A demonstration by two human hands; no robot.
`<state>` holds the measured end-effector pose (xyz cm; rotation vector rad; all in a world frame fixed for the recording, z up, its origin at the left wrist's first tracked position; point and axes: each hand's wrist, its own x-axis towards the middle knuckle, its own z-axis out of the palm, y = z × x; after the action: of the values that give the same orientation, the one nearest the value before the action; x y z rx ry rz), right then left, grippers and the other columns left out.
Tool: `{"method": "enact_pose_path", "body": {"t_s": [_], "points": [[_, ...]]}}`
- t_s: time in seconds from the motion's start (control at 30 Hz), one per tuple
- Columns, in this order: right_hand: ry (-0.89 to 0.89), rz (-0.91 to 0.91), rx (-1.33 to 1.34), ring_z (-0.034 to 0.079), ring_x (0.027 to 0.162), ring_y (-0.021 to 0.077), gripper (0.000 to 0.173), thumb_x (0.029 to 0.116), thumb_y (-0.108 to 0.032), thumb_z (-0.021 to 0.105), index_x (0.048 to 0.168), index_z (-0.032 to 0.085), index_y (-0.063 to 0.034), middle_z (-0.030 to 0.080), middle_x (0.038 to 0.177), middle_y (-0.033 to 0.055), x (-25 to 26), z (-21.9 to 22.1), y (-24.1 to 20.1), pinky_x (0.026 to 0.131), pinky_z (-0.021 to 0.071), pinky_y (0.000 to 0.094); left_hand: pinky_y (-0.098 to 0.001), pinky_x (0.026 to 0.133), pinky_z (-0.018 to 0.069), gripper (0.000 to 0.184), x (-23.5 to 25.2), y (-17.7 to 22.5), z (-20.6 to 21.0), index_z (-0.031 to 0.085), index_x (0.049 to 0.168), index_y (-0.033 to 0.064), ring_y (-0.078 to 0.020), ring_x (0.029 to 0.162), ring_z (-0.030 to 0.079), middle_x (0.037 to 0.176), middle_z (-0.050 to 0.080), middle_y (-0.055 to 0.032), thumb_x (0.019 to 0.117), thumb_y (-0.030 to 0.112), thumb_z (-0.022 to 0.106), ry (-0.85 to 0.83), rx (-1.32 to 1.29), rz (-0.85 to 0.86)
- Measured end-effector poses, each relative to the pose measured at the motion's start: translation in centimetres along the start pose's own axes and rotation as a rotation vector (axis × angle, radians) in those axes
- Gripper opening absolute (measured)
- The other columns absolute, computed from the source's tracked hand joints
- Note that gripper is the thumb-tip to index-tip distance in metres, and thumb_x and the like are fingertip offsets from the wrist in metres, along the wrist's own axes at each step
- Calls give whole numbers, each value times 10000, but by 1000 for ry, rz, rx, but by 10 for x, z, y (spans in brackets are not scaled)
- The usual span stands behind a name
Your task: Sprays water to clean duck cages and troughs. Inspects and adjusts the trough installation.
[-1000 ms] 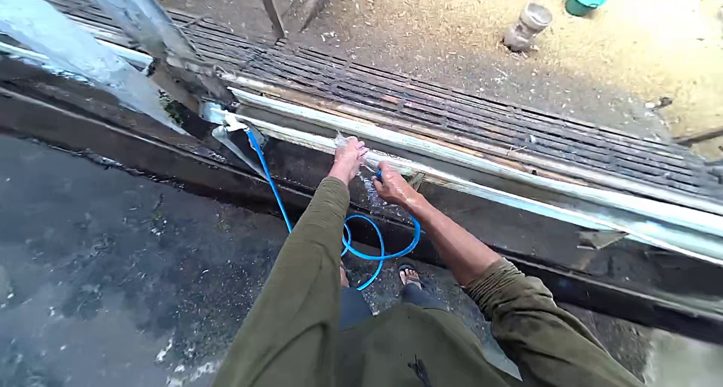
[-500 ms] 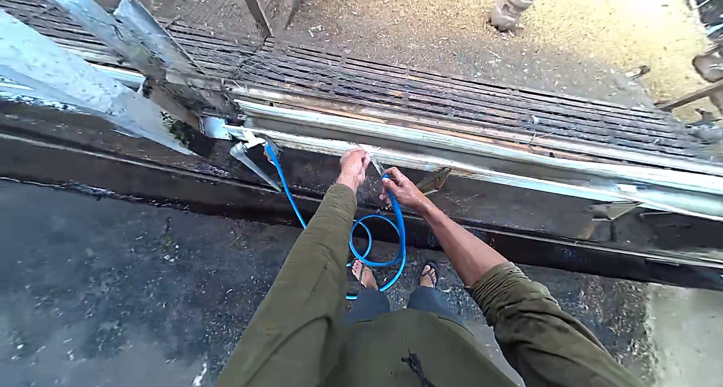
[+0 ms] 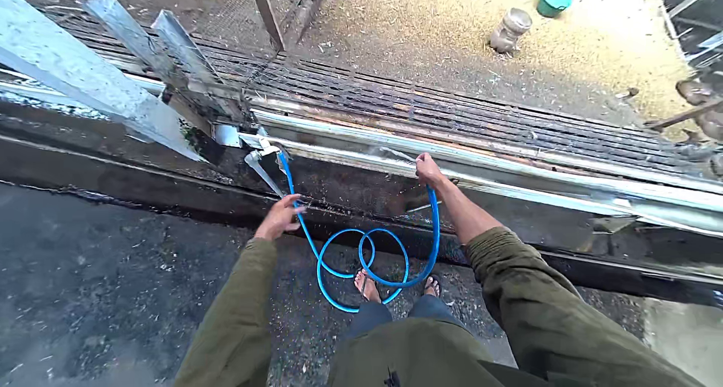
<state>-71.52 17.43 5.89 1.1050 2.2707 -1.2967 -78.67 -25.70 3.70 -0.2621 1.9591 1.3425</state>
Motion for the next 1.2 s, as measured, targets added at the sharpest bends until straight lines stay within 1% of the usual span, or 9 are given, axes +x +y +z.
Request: {"method": "enact_pose_path", "body": {"t_s": [0.1, 0.2, 0.33, 0.53, 0.67, 0.77, 0.9, 1.07, 1.2], "points": [[73, 49, 43, 539, 642, 248, 386, 1102, -268, 338, 1445, 424, -113, 572, 906, 149, 11, -15, 6, 592, 489, 441, -665, 848, 549, 620, -9, -13, -59, 332, 1597, 274, -421, 1267, 574, 1568, 422, -176, 1039, 61, 499, 120, -57, -54], [76, 62, 80, 462, 529, 182, 329, 1095, -253, 344, 1389, 431, -134, 493, 782, 77, 8, -15, 2, 492, 437, 371, -381, 824, 611, 345, -4, -37, -90, 517, 1415, 3, -218, 939, 740, 1221, 680, -197, 1110, 132, 420, 287, 36, -2], [91, 117, 142, 423, 491, 154, 302, 1096, -258, 341, 1366, 422, -149, 443, 738, 44, 8, -28, 6, 463, 420, 338, -520, 975, 510, 552, -7, -65, -117, 470, 1518, 104, -354, 1227, 599, 1533, 459, -228, 983, -31, 493, 342, 183, -15], [309, 281, 138, 495, 565, 181, 374, 1018, -139, 481, 1375, 437, -38, 535, 912, 135, -8, -102, 73, 517, 465, 366, -277, 787, 593, 310, -29, -117, -132, 540, 1320, -76, -110, 839, 688, 1075, 656, -168, 1076, 113, 511, 411, -119, -55], [393, 356, 193, 464, 544, 170, 369, 1070, -236, 416, 1401, 429, -74, 507, 847, 103, -24, -134, 95, 511, 450, 355, -508, 948, 511, 513, -44, -147, -130, 386, 1549, 70, -316, 1218, 567, 1522, 431, -233, 1043, -16, 394, 336, 83, -198], [328, 359, 185, 433, 501, 148, 350, 1074, -251, 382, 1389, 436, -107, 477, 772, 65, -26, -135, 90, 472, 424, 324, -591, 943, 467, 597, -46, -154, -113, 399, 1568, 103, -427, 1203, 563, 1436, 508, -310, 989, -29, 459, 322, 294, -198], [118, 238, 139, 400, 483, 125, 320, 1108, -277, 345, 1371, 444, -124, 464, 740, 44, -24, -104, 45, 452, 388, 293, -397, 1003, 528, 385, -49, -143, -75, 454, 1464, -14, -267, 1191, 650, 1404, 573, -237, 1092, 84, 453, 207, -51, -202], [-76, 70, 111, 377, 465, 122, 301, 1121, -331, 360, 1353, 462, -168, 430, 699, 21, -27, -34, -47, 438, 374, 287, -596, 987, 486, 474, -52, -137, -52, 464, 1518, 108, -407, 1310, 536, 1528, 459, -234, 1056, 8, 422, 144, 151, -207], [-174, -49, 68, 382, 466, 129, 316, 1128, -329, 340, 1379, 442, -169, 440, 717, 27, -33, 10, -105, 437, 380, 292, -507, 1080, 461, 474, -63, -158, -43, 437, 1523, 36, -361, 1303, 567, 1474, 518, -257, 1055, 39, 505, 174, 112, -162]]}}
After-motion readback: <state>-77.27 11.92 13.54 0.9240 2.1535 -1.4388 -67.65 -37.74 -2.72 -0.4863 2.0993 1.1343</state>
